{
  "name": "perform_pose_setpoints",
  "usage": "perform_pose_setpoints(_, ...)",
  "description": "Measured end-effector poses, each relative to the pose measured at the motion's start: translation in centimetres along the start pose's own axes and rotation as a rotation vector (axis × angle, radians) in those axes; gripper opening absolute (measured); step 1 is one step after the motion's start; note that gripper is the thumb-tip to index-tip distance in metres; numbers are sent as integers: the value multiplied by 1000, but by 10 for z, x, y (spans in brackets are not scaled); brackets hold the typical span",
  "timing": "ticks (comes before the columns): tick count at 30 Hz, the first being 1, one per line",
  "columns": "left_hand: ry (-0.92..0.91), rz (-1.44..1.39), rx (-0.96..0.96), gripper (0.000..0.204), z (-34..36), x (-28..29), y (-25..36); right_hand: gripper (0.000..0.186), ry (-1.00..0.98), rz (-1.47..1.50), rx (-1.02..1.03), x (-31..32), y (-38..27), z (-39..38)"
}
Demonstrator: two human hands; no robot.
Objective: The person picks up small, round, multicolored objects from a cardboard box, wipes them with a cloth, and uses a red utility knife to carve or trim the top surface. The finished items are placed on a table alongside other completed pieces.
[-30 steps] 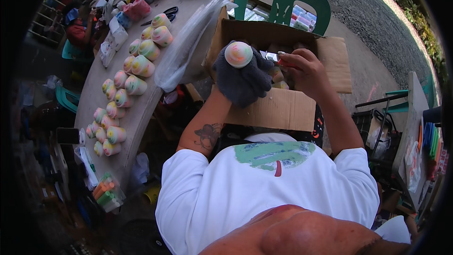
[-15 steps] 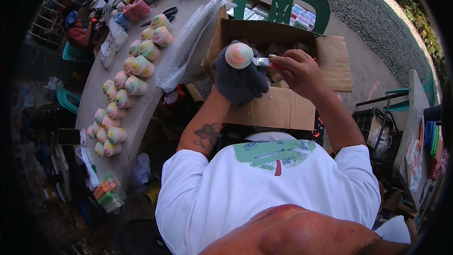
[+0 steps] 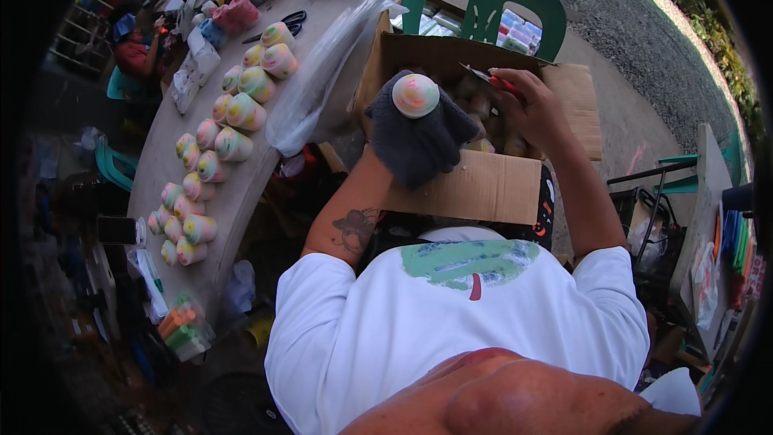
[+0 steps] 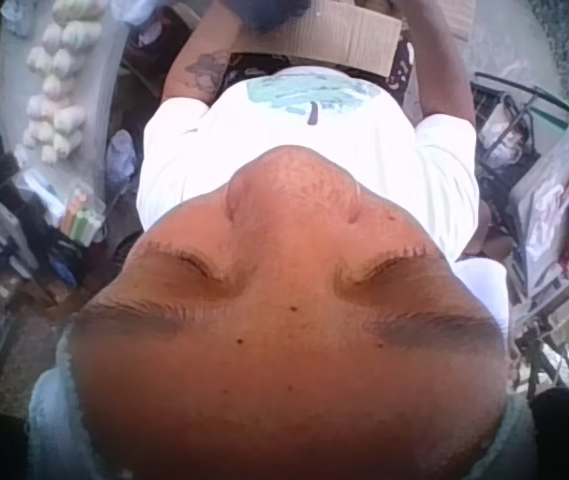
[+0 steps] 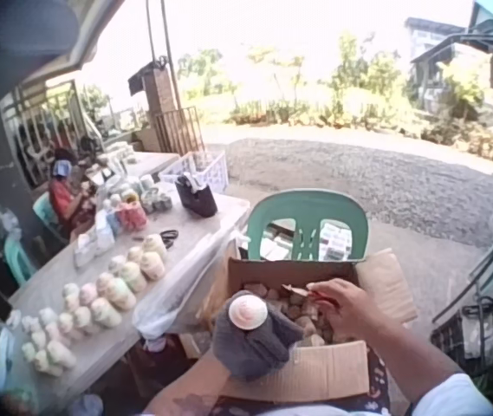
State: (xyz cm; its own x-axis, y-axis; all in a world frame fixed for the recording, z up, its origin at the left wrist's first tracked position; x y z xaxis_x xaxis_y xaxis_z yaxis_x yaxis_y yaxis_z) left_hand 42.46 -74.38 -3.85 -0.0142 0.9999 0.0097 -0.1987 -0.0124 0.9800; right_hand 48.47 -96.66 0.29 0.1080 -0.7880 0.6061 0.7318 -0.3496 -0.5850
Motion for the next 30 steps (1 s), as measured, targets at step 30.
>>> perform_pose_setpoints(30, -80, 1154, -279, 30, 13, 7, -1, 30, -355, 374, -434, -41, -3, 21)
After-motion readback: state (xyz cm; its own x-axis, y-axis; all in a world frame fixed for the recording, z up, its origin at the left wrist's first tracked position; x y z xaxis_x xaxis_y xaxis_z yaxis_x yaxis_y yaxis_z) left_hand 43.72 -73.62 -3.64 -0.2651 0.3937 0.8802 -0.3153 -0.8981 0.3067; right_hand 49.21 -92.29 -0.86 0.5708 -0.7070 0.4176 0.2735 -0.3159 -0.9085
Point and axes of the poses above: each hand's wrist, its own z-axis towards the middle knuckle, its own x-axis out of the back of the hand, y = z × x, the point moved 1 cm from there along z, towards the middle knuckle, and after that the axes turned 6 degrees about x, right-handed, at the moved point
